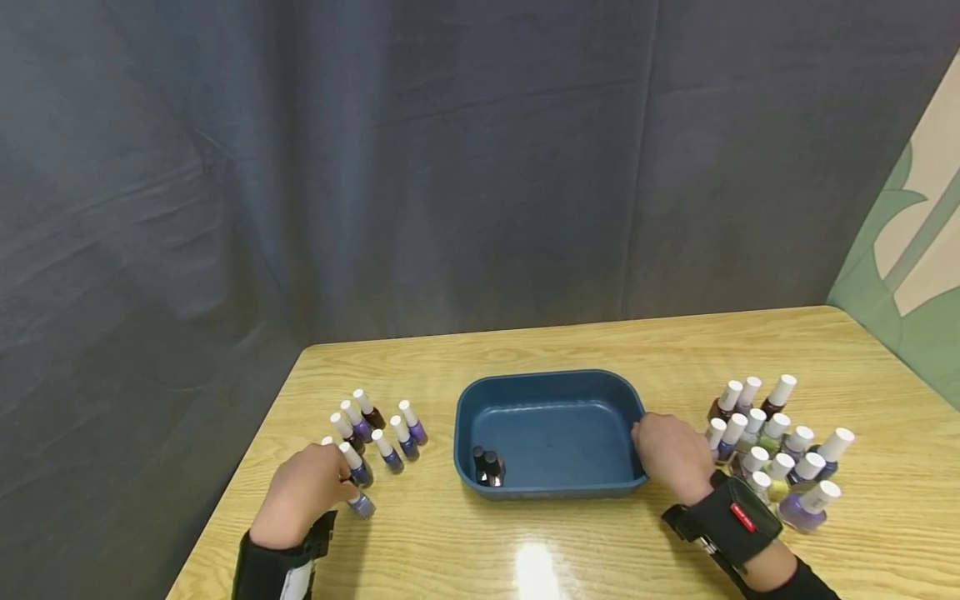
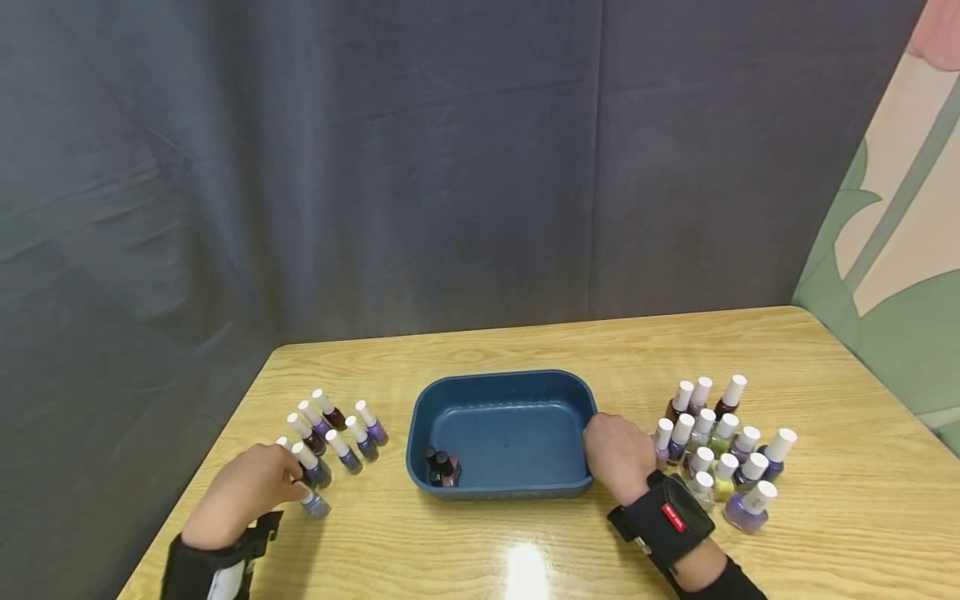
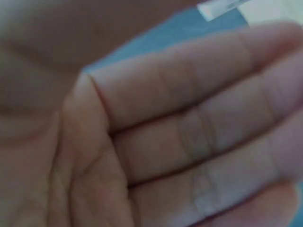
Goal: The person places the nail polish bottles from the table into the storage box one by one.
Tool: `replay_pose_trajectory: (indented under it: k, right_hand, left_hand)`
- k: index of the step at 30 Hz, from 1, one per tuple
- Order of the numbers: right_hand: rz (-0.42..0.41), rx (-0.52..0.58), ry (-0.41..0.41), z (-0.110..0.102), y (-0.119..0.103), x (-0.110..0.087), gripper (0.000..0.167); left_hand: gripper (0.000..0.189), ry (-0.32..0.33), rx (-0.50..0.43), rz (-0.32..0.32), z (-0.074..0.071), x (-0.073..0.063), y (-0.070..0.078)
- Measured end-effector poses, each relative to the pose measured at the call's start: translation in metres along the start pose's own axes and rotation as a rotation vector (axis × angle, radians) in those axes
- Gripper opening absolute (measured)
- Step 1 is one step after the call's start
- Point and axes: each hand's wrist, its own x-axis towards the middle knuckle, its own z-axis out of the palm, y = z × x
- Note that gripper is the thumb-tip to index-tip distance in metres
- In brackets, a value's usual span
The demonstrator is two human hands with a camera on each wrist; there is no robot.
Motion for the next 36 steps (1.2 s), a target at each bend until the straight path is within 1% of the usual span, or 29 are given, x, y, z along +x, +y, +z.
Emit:
replay_pose_trajectory:
  k: [2, 7, 13, 15, 17, 19, 21, 25, 29, 33, 36]
  right_hand:
    - [-0.001, -0.003, -0.002, 0.0, 0.0, 0.0, 0.033]
    - [-0.014, -0.009, 0.014, 0.001, 0.0, 0.0, 0.033]
    - [-0.024, -0.01, 0.022, 0.002, 0.0, 0.0, 0.034]
    - [-0.022, -0.011, 0.024, 0.002, 0.0, 0.001, 0.034]
    - [-0.019, -0.012, 0.024, 0.002, 0.0, 0.001, 0.034]
    - [-0.018, -0.011, 0.024, 0.002, 0.0, 0.0, 0.035]
    - [-0.018, -0.009, 0.025, 0.001, 0.0, 0.0, 0.035]
    - [-0.026, -0.009, 0.034, 0.0, 0.0, -0.001, 0.035]
    - [-0.026, -0.015, 0.035, 0.0, -0.001, -0.002, 0.035]
    - [-0.029, -0.015, 0.033, -0.001, -0.001, -0.001, 0.035]
    - [-0.022, -0.009, 0.018, 0.0, 0.0, -0.001, 0.035]
  left_hand:
    - [0.051, -0.028, -0.029, -0.009, 0.003, 0.002, 0.0]
    - [0.05, -0.046, -0.025, 0.006, 0.008, 0.007, -0.002]
    - [0.05, -0.056, -0.007, 0.029, 0.01, 0.009, -0.003]
    - [0.051, -0.055, -0.002, 0.039, 0.009, 0.008, -0.003]
    - [0.05, -0.041, 0.009, 0.054, 0.007, 0.006, -0.002]
    - [0.049, -0.02, 0.02, 0.072, 0.004, 0.003, 0.001]
    - [0.045, 0.012, 0.034, 0.104, -0.001, -0.001, 0.007]
    - [0.035, 0.096, 0.051, 0.218, -0.01, -0.009, 0.02]
    - [0.022, 0.176, 0.035, 0.326, -0.019, -0.014, 0.037]
    - [0.008, 0.246, 0.01, 0.41, -0.025, -0.011, 0.055]
    - [0.011, 0.305, -0.008, 0.474, -0.027, -0.005, 0.07]
